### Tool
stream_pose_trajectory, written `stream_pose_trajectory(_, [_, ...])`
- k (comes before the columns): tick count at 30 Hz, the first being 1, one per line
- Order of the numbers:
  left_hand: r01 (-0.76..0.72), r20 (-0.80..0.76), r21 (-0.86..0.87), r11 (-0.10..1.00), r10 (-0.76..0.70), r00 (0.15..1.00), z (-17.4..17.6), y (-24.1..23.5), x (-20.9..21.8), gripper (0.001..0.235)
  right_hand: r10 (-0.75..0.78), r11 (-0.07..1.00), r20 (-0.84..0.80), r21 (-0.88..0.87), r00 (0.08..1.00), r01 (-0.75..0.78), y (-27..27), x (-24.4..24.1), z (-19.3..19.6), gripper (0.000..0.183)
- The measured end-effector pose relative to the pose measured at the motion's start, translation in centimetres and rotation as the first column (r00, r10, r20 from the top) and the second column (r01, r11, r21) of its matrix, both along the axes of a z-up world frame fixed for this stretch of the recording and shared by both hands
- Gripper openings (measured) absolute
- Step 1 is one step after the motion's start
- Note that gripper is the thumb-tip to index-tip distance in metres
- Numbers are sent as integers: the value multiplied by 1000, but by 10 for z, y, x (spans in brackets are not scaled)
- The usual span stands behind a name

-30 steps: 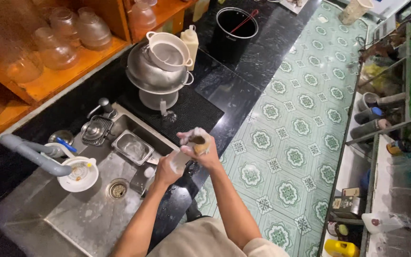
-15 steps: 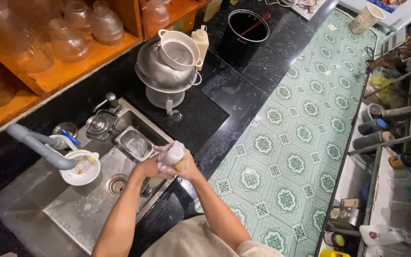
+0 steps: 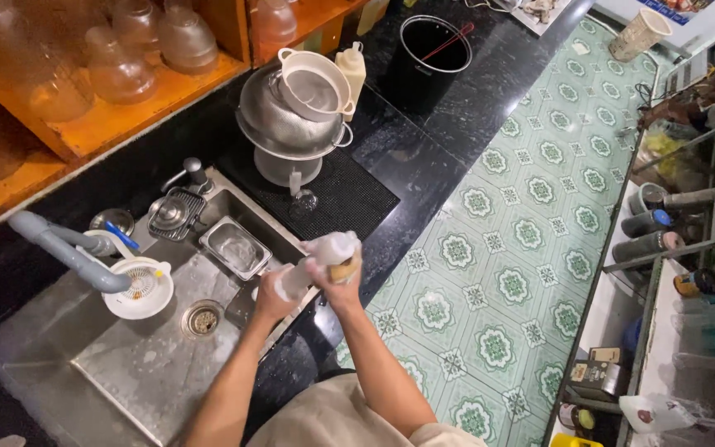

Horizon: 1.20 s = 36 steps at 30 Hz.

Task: Washing and drying metal kitchen containers and plastic components in a commercial kitchen sink.

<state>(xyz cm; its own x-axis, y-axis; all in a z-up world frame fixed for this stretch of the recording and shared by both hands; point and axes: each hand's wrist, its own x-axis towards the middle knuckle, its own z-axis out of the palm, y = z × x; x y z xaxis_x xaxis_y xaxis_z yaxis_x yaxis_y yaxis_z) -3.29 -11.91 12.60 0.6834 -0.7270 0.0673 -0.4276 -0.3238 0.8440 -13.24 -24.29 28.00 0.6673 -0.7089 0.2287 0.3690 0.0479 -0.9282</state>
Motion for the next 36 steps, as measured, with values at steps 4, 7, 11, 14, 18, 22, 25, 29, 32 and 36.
stream_pose_trajectory(4, [257,-101,39,966,-252,963,-12,1,26,36,402,915,19,9,915,-402,-3,6,-20,49])
stream_pose_trajectory(7, [509,-215,-24,860,-502,838,22,-1,35,56,495,867,-66,97,866,-489,-7,7,-12,61])
stream_pose_trajectory(11, [425,-298,-2,905,-407,864,27,3,26,46,441,891,101,69,892,-449,-28,3,-32,53])
stream_pose_trajectory(14, [235,-234,-23,972,-234,944,28,4,18,35,387,921,116,-1,915,-390,-38,3,-20,51])
stream_pose_trajectory(18, [284,-257,11,959,-272,927,13,7,15,33,442,847,459,68,771,-526,-24,13,-20,58])
stream_pose_trajectory(22, [404,-311,-36,914,-395,864,-7,13,26,71,624,752,304,20,720,-659,-6,6,-59,50])
stream_pose_trajectory(25, [463,-296,-112,879,-474,829,14,10,27,106,624,772,196,-4,757,-636,-9,6,-60,52])
stream_pose_trajectory(29, [190,-121,-198,962,-216,969,20,0,9,66,416,907,57,37,907,-419,-16,7,-38,51])
stream_pose_trajectory(32, [-37,4,-246,969,39,999,36,-4,-2,44,282,957,36,64,959,-283,-14,8,-34,52])
stream_pose_trajectory(36, [103,155,-274,956,-61,986,26,-5,3,48,500,848,180,97,847,-521,-9,12,-40,57])
